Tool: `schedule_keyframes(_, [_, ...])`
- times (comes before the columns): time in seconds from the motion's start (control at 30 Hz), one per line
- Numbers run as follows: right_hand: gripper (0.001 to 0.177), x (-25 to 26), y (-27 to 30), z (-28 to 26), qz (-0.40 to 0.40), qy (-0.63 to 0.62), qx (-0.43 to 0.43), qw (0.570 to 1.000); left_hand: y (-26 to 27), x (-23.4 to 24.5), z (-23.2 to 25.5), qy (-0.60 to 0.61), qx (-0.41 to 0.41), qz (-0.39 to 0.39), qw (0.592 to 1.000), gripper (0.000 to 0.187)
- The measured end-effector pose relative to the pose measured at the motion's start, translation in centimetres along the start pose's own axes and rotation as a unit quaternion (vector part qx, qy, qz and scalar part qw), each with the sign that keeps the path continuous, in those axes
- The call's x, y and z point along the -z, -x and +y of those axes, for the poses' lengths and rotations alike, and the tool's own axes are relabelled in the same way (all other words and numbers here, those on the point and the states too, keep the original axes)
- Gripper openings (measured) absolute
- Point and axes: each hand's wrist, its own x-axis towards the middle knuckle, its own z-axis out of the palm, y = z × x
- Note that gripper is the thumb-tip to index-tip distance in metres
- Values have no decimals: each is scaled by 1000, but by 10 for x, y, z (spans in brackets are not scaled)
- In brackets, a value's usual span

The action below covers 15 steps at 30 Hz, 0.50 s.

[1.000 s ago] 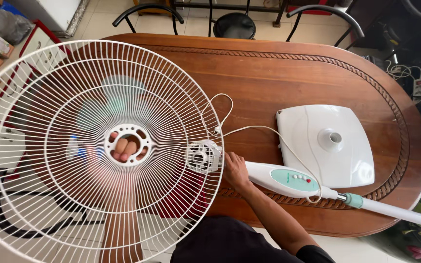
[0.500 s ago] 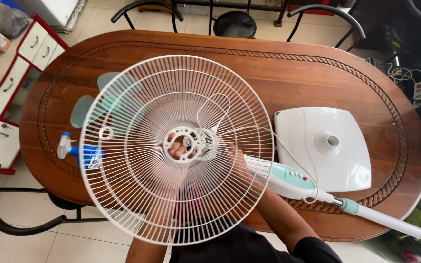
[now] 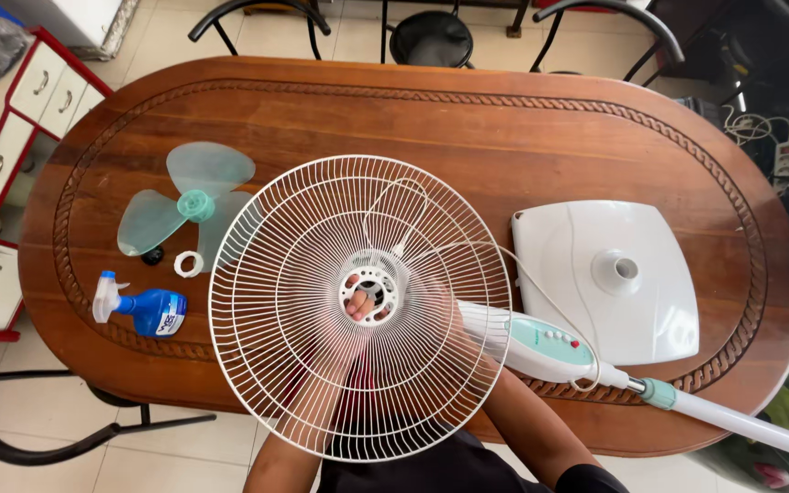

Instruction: The person wipes the fan base with a red cloth, then attaches the fan neck to the base. They place the front grille over the motor housing and secure it with a plastic nut. Finally, they pick up the fan blades.

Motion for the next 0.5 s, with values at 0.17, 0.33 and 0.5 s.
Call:
schedule_keyframes(0.17, [58, 6, 3, -4, 6, -8, 2, 1000, -47, 42, -23, 144, 4, -299, 943, 52])
schedule_keyframes(0.33, [58, 8, 0, -10, 6, -14, 9, 1000, -21, 22, -13, 75, 17, -108, 991, 44])
schedule_keyframes(0.5, [58, 8, -3, -10, 10, -17, 5, 1000, -25, -7, 1, 52, 31, -38, 997, 41])
